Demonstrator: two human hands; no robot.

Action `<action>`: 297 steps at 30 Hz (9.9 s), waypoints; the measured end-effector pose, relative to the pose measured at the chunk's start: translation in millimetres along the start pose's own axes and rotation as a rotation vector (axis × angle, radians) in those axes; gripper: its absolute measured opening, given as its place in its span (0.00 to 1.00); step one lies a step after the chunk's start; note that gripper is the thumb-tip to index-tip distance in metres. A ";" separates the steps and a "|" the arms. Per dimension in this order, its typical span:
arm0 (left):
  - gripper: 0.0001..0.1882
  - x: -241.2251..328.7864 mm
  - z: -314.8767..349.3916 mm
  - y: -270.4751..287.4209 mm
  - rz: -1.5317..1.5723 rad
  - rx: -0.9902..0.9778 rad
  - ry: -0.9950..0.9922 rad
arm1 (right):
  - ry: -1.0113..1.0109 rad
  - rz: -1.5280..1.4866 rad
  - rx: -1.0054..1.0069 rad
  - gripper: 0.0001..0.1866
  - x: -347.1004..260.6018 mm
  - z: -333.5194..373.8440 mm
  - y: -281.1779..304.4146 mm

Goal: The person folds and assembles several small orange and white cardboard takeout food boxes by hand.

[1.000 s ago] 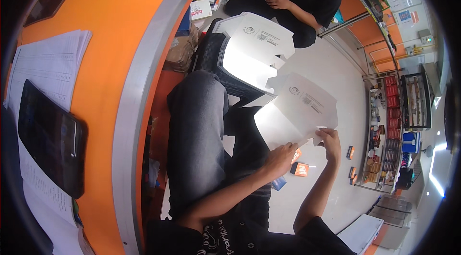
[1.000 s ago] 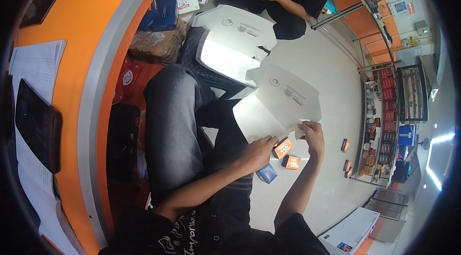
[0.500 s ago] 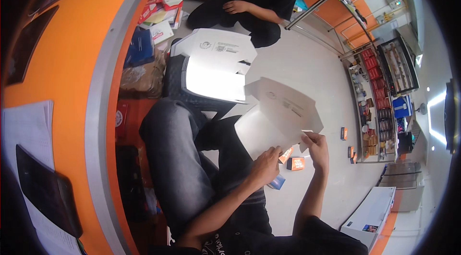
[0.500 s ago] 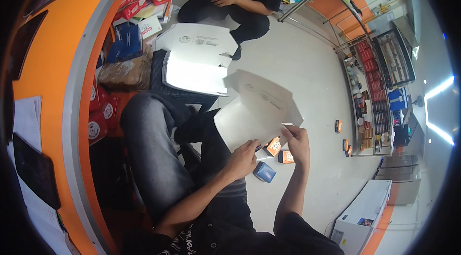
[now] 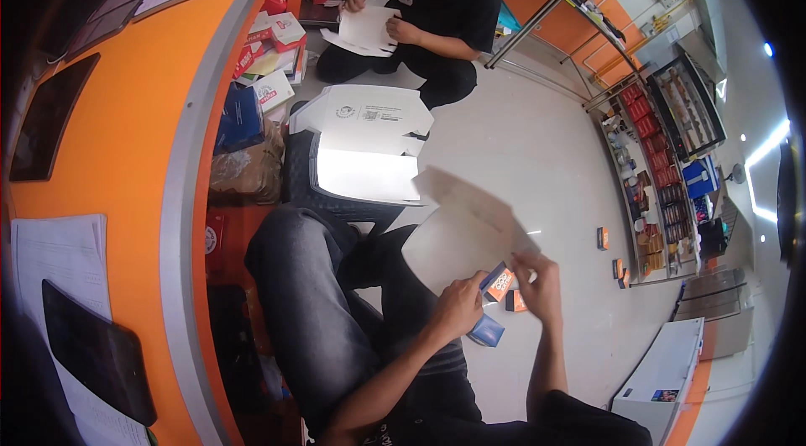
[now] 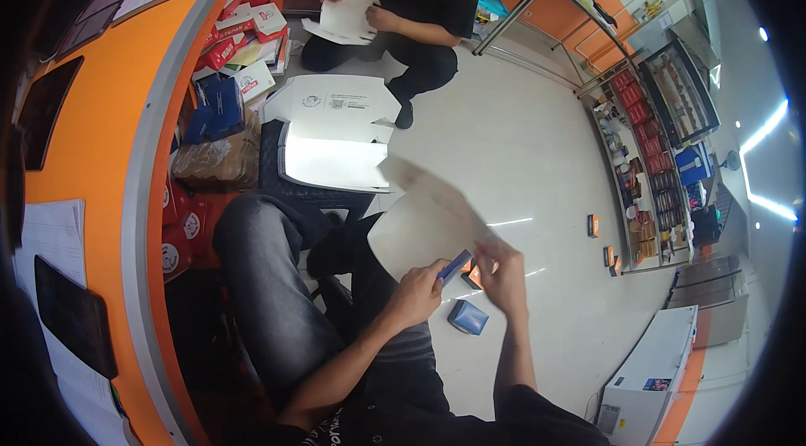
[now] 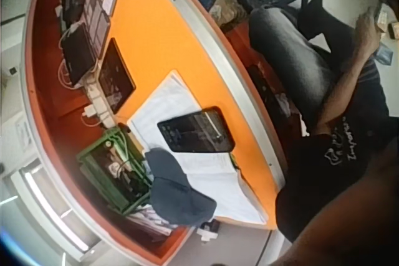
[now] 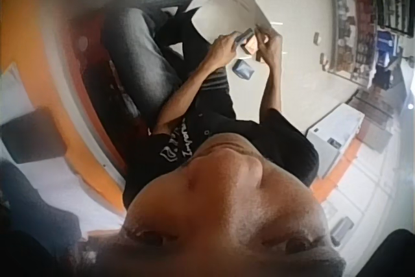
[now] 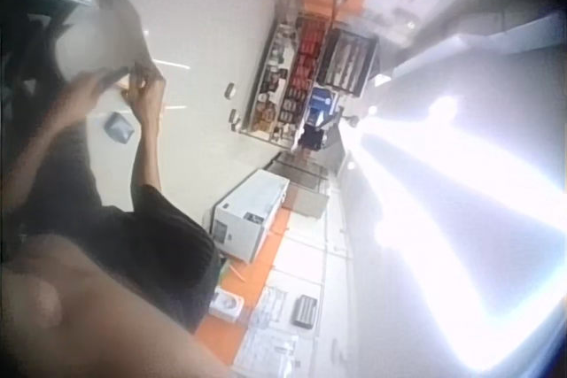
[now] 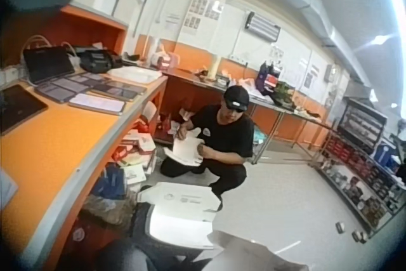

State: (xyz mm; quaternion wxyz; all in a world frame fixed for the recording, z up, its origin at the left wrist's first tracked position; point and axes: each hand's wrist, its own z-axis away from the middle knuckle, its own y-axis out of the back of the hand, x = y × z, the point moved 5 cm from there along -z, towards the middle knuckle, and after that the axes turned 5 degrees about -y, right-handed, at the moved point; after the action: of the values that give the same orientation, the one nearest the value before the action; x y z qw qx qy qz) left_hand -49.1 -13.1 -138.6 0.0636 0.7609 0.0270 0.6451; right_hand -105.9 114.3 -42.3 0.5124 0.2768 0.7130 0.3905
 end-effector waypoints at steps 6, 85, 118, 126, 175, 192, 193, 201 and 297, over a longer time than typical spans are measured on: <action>0.14 17.0 3.0 -4.6 0.158 0.141 0.049 | -0.098 -0.002 0.172 0.10 -35.5 22.2 -36.6; 0.45 60.5 1.1 91.0 0.354 -0.417 -0.333 | -0.780 -0.654 -0.521 0.26 29.7 39.0 -48.5; 0.38 -6.6 76.3 148.5 0.544 0.282 0.103 | -0.129 -0.988 -0.257 0.12 5.4 32.9 -28.8; 0.15 49.8 38.3 117.6 -0.412 -0.062 0.073 | 0.080 -0.764 -0.418 0.21 22.4 43.7 -35.0; 0.15 41.3 46.1 127.4 -0.143 -0.505 0.056 | 0.338 0.120 -0.803 0.10 -4.5 -10.1 -13.0; 0.48 5.8 95.1 84.6 0.041 -0.841 0.225 | -0.245 -0.569 -1.198 0.52 66.3 122.4 -6.2; 0.48 1.7 96.6 82.0 0.013 -0.832 0.197 | -0.299 -0.642 -1.106 0.46 73.6 132.9 -13.8; 0.51 -4.7 79.8 58.7 0.109 -0.849 0.166 | -0.754 -0.936 -0.514 0.39 58.4 135.3 -56.3; 0.29 -4.5 6.5 48.3 0.097 -0.022 -0.158 | -0.151 -0.370 -0.723 0.32 9.5 16.9 -38.9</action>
State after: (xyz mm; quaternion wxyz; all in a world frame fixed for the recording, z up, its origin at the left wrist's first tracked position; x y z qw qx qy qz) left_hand -45.4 -61.9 -137.8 0.0428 0.8092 -0.0221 0.5856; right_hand -92.7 105.4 -82.7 0.6889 -0.0262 0.5282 0.4957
